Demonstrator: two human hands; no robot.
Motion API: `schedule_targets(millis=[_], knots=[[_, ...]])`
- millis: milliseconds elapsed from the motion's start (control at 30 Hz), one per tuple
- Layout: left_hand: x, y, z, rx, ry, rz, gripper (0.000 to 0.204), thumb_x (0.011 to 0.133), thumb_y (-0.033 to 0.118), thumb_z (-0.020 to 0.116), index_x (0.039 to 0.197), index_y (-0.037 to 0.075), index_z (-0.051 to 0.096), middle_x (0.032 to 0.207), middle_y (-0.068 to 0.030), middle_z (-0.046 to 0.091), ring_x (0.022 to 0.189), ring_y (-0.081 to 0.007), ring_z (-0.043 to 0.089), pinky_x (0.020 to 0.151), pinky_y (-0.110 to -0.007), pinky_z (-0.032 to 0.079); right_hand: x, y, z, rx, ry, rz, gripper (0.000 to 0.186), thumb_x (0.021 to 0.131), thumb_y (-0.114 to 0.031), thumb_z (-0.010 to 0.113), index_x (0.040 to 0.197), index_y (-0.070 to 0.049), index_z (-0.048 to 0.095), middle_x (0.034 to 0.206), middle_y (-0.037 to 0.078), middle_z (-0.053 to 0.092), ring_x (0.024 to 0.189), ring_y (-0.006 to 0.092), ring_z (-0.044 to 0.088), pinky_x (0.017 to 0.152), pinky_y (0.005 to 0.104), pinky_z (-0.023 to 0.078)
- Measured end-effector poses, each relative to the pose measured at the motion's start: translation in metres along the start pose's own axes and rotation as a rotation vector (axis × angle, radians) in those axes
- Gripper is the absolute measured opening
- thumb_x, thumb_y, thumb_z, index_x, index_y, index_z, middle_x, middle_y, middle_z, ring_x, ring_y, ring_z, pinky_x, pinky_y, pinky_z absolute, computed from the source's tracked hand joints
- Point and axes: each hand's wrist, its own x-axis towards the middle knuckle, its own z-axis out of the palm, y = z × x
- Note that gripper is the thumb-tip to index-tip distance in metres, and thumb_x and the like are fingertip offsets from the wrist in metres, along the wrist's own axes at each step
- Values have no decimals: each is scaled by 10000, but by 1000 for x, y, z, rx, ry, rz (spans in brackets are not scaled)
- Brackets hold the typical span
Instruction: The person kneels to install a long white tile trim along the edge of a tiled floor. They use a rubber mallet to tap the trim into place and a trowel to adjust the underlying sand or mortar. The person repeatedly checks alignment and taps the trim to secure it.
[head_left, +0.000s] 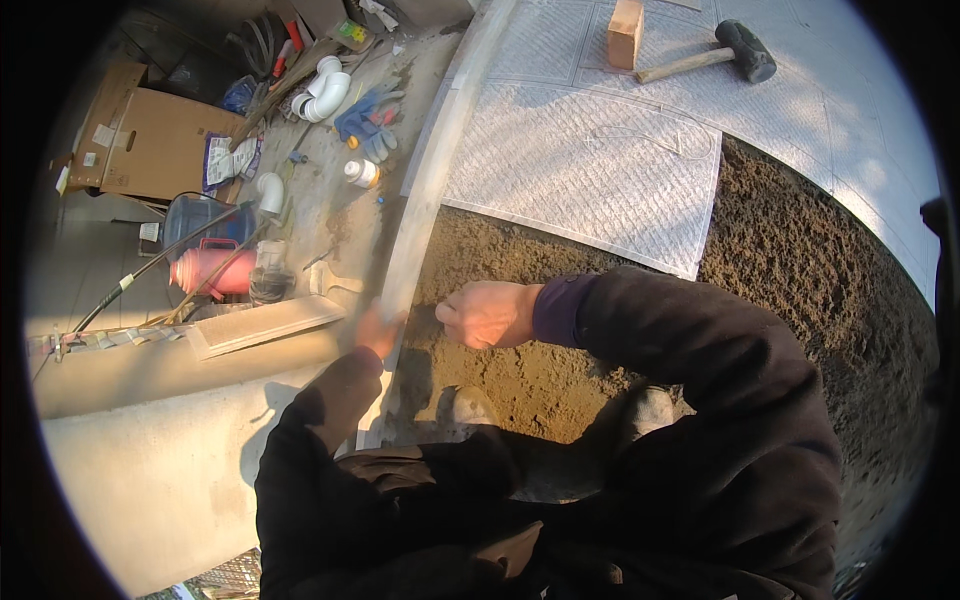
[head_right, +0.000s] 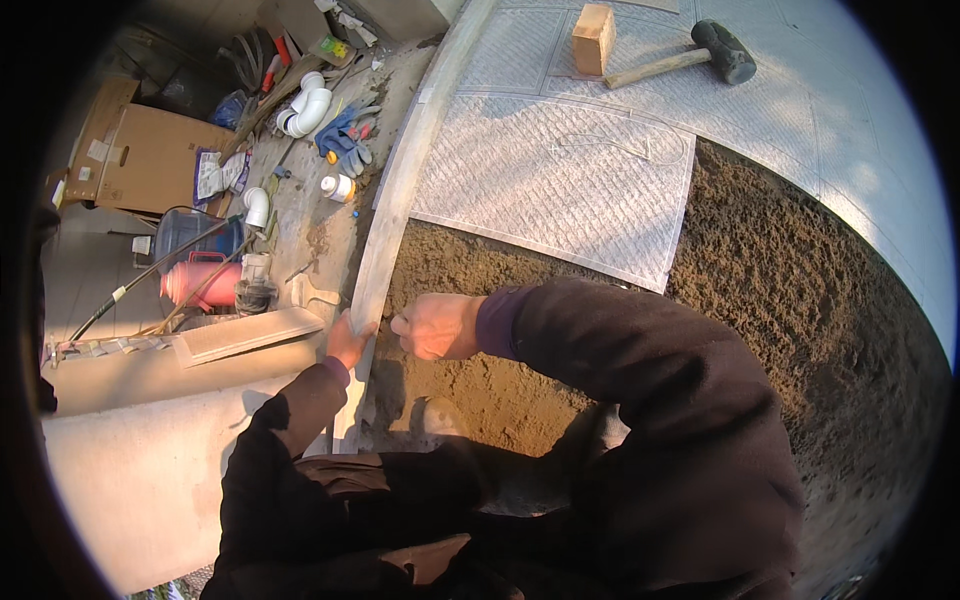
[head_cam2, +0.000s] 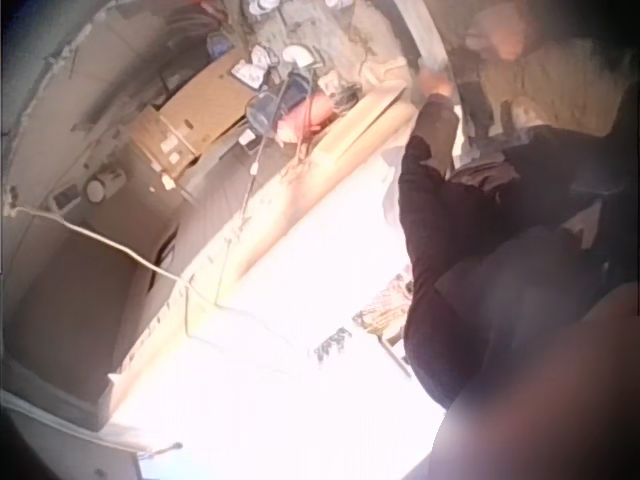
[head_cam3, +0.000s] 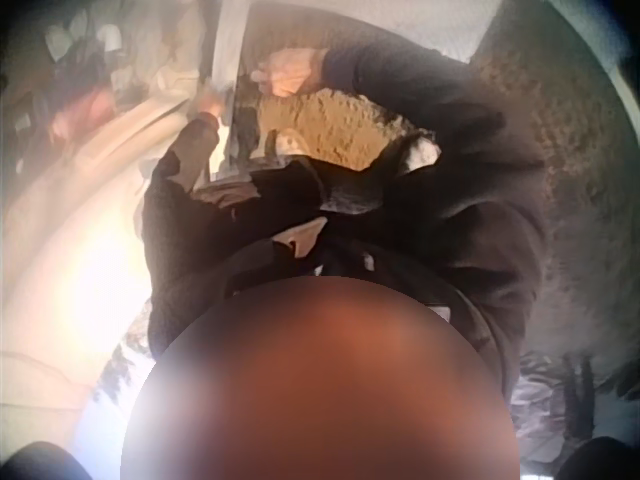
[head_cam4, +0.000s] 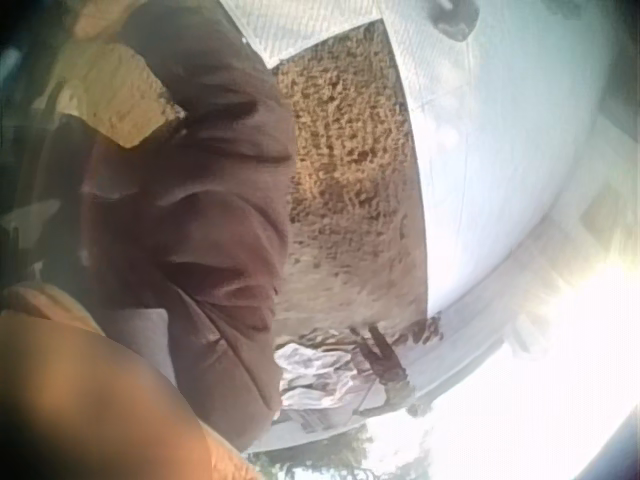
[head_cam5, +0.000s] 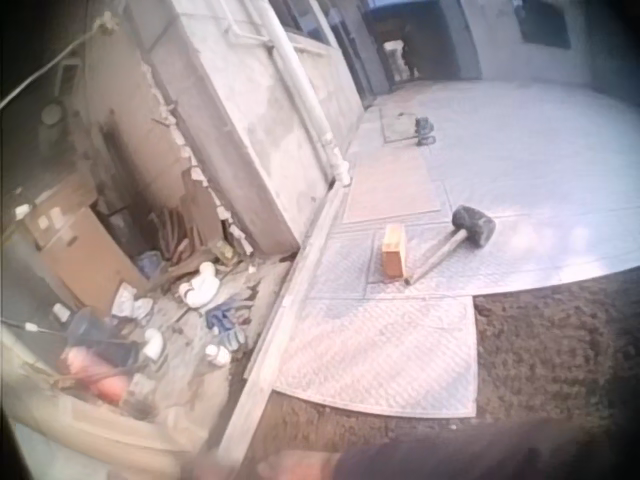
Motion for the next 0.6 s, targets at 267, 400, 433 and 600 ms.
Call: schedule_targets(millis=[267, 400, 433, 600], knots=[[-3, -9, -14, -113, -51, -19, 673, 864, 365, 807, 1347, -50, 588, 1232, -269, 704, 1175, -402, 674, 998, -457, 517, -9, -36, 19, -51, -46, -74, 344, 787, -165, 655, 1031, 65, 736, 1039, 184, 750, 814, 250, 716, 666, 369, 580], [-14, -31, -9, 18, -126, -27, 648, 853, 380, 807, 1302, -54, 634, 1221, -269, 711, 1138, -411, 686, 978, -464, 523, -10, -34, 27, -91, 32, -66, 175, 818, -175, 633, 839, -2, 647, 945, 138, 662, 779, 243, 665, 631, 379, 560], [-16, -34, -7, 49, -127, -37, 625, 854, 379, 804, 1278, -55, 654, 1203, -266, 720, 1116, -413, 695, 968, -466, 527, -9, -31, 28, -69, -12, -57, 183, 825, -180, 634, 843, 1, 649, 939, 138, 663, 772, 244, 669, 622, 387, 561], [-21, -36, -3, -46, -87, 1, 499, 866, 319, 800, 1211, -28, 702, 1106, -250, 751, 1068, -407, 713, 947, -459, 542, -4, -20, 27, -114, 55, -43, 148, 805, -163, 635, 802, -20, 672, 860, 105, 655, 753, 230, 679, 647, 372, 553]])
